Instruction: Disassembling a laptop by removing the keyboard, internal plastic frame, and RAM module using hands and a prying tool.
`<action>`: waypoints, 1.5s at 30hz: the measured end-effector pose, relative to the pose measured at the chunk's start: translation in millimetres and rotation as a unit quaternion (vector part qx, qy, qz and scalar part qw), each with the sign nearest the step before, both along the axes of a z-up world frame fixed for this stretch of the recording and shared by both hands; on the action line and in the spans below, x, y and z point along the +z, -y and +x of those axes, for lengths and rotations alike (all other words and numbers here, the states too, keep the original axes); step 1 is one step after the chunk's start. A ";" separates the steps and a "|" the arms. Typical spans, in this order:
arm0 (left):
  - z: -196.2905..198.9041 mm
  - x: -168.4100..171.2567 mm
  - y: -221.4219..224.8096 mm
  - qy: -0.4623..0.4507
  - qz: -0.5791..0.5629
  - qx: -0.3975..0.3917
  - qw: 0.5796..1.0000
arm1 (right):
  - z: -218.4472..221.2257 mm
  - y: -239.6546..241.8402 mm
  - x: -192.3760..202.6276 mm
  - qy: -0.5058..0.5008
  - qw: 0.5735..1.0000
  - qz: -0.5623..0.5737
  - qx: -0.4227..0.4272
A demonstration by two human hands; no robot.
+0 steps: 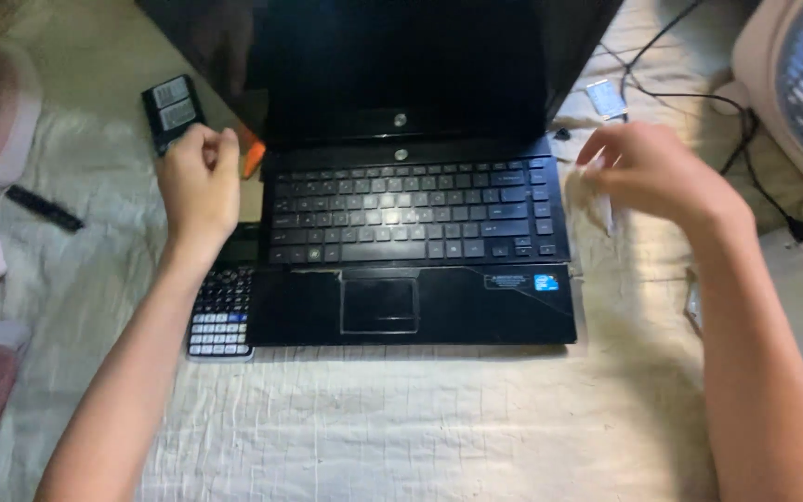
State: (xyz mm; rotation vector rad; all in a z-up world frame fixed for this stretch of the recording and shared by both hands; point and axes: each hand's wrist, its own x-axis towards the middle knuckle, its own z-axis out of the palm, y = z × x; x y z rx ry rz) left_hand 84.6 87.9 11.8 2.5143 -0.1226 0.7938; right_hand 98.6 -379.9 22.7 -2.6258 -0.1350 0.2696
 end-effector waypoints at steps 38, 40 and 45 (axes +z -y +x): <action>-73.3 95.5 17.9 -0.246 -0.068 -0.161 0.953 | -27.7 2.6 50.6 0.053 0.980 0.158 0.107; -92.7 106.5 15.8 -0.214 -0.014 -0.169 0.962 | -24.4 7.9 49.0 0.046 0.972 0.170 0.154; -145.2 98.7 -46.2 -0.103 -0.033 -0.103 0.989 | -16.1 8.6 42.3 -0.030 0.975 0.120 0.185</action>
